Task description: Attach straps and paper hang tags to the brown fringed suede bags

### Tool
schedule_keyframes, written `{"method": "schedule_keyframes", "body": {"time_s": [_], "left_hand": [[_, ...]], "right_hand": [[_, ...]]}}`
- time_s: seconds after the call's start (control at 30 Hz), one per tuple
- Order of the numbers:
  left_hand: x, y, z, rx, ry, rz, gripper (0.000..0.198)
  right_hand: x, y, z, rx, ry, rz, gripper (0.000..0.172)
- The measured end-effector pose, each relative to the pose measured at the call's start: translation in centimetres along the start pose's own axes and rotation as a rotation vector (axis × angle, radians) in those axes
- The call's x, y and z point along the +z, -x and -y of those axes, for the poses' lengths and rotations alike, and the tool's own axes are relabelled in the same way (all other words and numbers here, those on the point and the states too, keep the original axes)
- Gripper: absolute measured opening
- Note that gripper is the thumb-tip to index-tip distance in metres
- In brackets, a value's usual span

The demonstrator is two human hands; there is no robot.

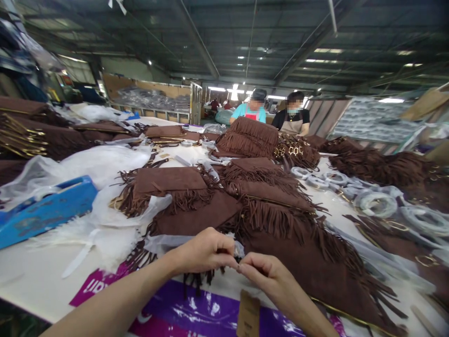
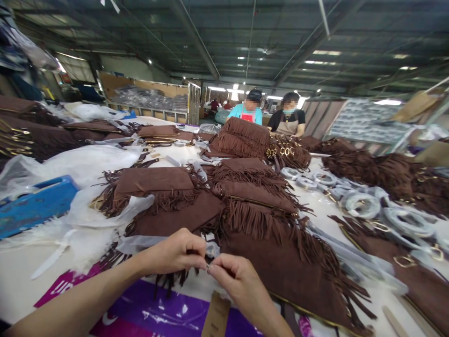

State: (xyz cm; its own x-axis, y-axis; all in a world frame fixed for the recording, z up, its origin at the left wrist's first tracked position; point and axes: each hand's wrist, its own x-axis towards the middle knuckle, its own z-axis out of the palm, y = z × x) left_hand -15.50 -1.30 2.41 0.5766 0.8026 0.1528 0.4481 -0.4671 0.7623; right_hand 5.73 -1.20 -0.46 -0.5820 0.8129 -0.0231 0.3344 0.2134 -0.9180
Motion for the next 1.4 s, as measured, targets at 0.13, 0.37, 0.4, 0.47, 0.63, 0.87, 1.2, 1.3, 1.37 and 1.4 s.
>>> {"method": "schedule_keyframes", "body": {"time_s": [0.13, 0.37, 0.4, 0.47, 0.63, 0.87, 1.2, 1.3, 1.37, 1.4], "left_hand": [[0.8, -1.1, 0.0, -0.124, -0.053, -0.267, 0.025], [4.2, -2.4, 1.1, -0.265, -0.526, -0.206, 0.022], [4.2, -2.4, 1.3, -0.253, -0.551, -0.186, 0.021], [4.0, -2.3, 1.7, -0.221, -0.556, -0.128, 0.020], [3.3, -1.8, 1.9, -0.203, -0.530, -0.073, 0.003], [3.3, -1.1, 0.7, -0.138, -0.567, -0.037, 0.028], [3.2, -0.8, 0.2, -0.252, -0.555, -0.006, 0.017], [3.7, -0.8, 0.3, -0.240, -0.624, -0.004, 0.017], [3.7, -0.7, 0.3, -0.230, -0.626, 0.022, 0.014], [3.7, -0.6, 0.4, -0.234, -0.617, 0.033, 0.010]], "right_hand": [[-1.5, -0.1, -0.3, -0.012, 0.052, -0.122, 0.032], [-1.2, 0.6, -2.5, -0.023, 0.149, -0.175, 0.035], [-1.0, 0.6, -2.8, -0.024, 0.166, -0.172, 0.035], [-0.8, 0.6, -3.2, -0.016, 0.189, -0.178, 0.035], [-0.7, 0.3, -3.5, 0.013, 0.197, -0.216, 0.035], [-0.7, 0.3, -3.1, 0.012, 0.192, -0.224, 0.032], [-0.4, 0.3, -2.4, 0.003, 0.160, -0.230, 0.032], [-0.3, 0.3, -2.4, -0.011, 0.168, -0.227, 0.032], [-0.3, 0.3, -2.5, -0.031, 0.186, -0.237, 0.031], [-0.2, 0.4, -2.5, -0.048, 0.206, -0.244, 0.030]]}}
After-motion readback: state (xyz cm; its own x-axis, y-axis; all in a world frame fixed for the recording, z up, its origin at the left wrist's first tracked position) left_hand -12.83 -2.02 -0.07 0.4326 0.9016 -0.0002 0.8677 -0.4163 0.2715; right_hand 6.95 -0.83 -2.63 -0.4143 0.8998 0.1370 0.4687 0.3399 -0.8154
